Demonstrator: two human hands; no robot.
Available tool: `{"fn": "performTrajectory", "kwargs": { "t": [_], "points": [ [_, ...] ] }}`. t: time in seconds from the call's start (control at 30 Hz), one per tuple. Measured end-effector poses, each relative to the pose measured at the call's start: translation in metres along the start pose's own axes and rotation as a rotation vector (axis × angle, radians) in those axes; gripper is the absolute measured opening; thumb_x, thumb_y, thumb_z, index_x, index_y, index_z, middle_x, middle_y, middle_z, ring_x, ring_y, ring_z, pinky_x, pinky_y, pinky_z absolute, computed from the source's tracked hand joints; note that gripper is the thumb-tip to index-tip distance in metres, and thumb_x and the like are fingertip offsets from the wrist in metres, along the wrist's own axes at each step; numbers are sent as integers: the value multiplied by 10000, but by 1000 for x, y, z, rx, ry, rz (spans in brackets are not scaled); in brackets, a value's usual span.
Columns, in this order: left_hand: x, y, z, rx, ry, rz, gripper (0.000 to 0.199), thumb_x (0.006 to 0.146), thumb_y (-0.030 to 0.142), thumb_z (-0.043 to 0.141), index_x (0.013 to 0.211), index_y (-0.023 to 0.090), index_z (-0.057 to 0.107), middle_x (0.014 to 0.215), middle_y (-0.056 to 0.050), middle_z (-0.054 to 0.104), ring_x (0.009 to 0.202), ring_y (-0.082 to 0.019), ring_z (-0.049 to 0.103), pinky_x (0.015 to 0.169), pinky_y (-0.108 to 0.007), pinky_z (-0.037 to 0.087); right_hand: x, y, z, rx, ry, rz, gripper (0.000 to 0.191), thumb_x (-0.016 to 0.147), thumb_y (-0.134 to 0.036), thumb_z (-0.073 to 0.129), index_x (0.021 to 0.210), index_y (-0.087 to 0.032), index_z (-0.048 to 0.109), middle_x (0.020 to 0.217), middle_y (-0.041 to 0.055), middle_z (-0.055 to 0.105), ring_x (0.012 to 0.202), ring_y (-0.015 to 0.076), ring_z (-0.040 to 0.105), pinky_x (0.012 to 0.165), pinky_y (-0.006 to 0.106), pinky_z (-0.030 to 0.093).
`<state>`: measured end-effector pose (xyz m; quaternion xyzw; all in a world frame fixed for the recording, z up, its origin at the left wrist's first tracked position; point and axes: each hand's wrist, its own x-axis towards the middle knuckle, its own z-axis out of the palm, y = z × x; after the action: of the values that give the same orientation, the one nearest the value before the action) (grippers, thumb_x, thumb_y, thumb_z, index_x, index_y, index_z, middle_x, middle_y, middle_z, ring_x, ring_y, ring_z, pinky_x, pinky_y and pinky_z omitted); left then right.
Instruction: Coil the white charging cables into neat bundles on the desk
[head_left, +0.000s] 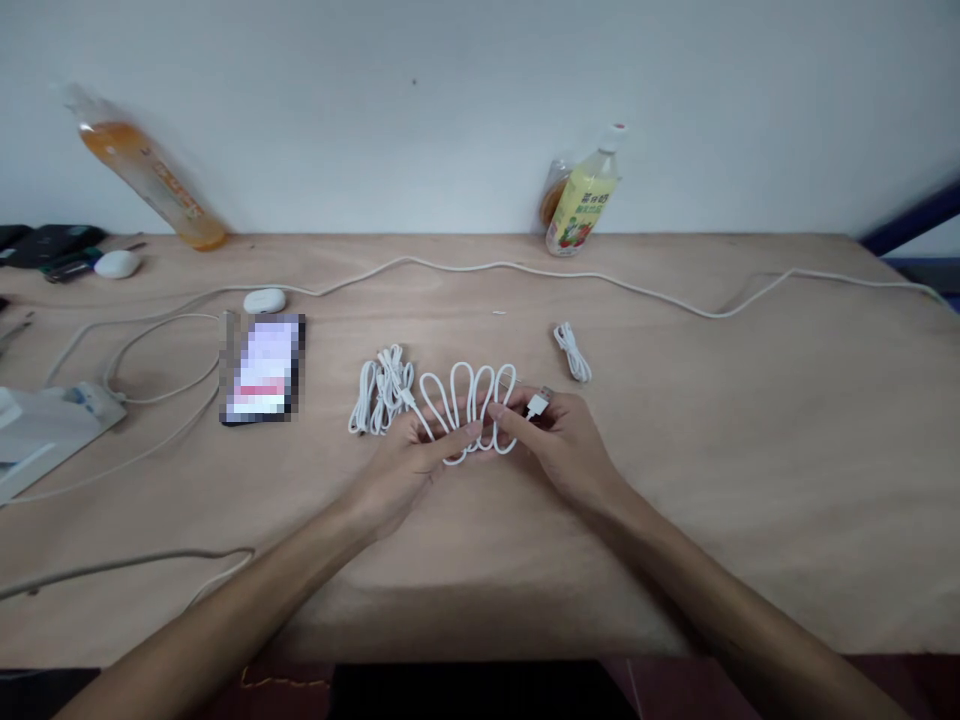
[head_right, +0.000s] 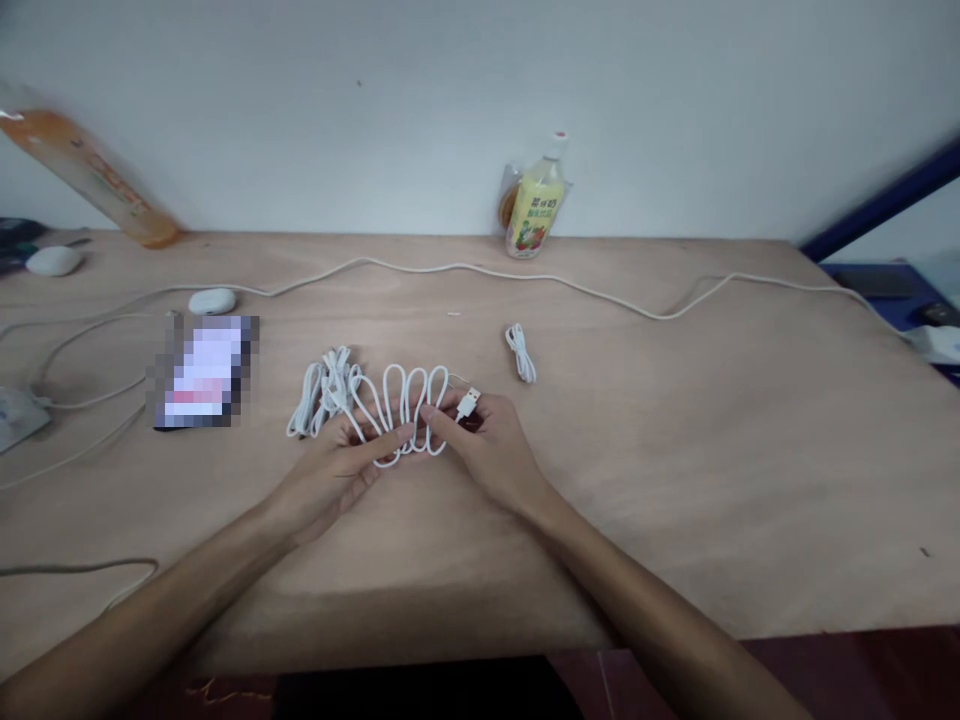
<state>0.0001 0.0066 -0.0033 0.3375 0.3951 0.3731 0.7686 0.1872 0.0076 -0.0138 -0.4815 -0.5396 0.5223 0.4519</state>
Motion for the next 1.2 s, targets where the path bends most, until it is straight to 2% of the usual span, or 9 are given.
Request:
{"fn": "performTrajectory", "kwargs": {
  "t": [0.23,0.43,0.6,0.87,1.07,1.2],
  "points": [
    [-1,3,3,-29,15,7,311,793,235,944,1093,214,866,1259,-101,845,1305,-329,723,1111,-458,574,0,2,0,8,7,9,231,945,-406,738,834,-213,800,745,18,765,681,182,680,677,316,546],
    [-1,4,3,-31,-31,4,421,806,220,933,1217,245,845,1364,-87,811,1319,-319,718,1105,-442,579,1,3,-3,-40,-45,-7,216,971,-394,705,924,-232,840,844,28,796,783,206,703,755,340,564],
    [-2,4,3,-41,-12,-6,466,795,216,942,1248,234,837,1302,-108,832,1309,-333,723,1100,-456,582,1,3,-3,-57,-45,-8,226,967,-396,704,891,-234,842,841,32,802,783,209,697,747,341,562],
    [-1,1,1,-77,-7,-8,476,777,195,955,1237,231,839,1313,-103,827,1289,-326,729,1073,-444,599,1,2,-3,-56,-56,-5,242,966,-400,703,872,-222,836,796,28,785,726,192,673,722,326,551],
    [-1,1,3,-74,1,-14,458,780,221,960,1222,210,839,1219,-117,850,1258,-332,745,1088,-476,593,1,3,-2,-41,-49,-6,264,956,-433,717,845,-216,820,773,26,775,700,188,670,700,323,546],
    [0,0,2,-69,16,-8,445,772,202,957,1203,210,845,1233,-118,847,1277,-335,734,1086,-479,596,-1,3,1,-38,-31,9,263,958,-431,715,850,-219,826,770,27,775,696,188,667,691,323,537]
  ]
}}
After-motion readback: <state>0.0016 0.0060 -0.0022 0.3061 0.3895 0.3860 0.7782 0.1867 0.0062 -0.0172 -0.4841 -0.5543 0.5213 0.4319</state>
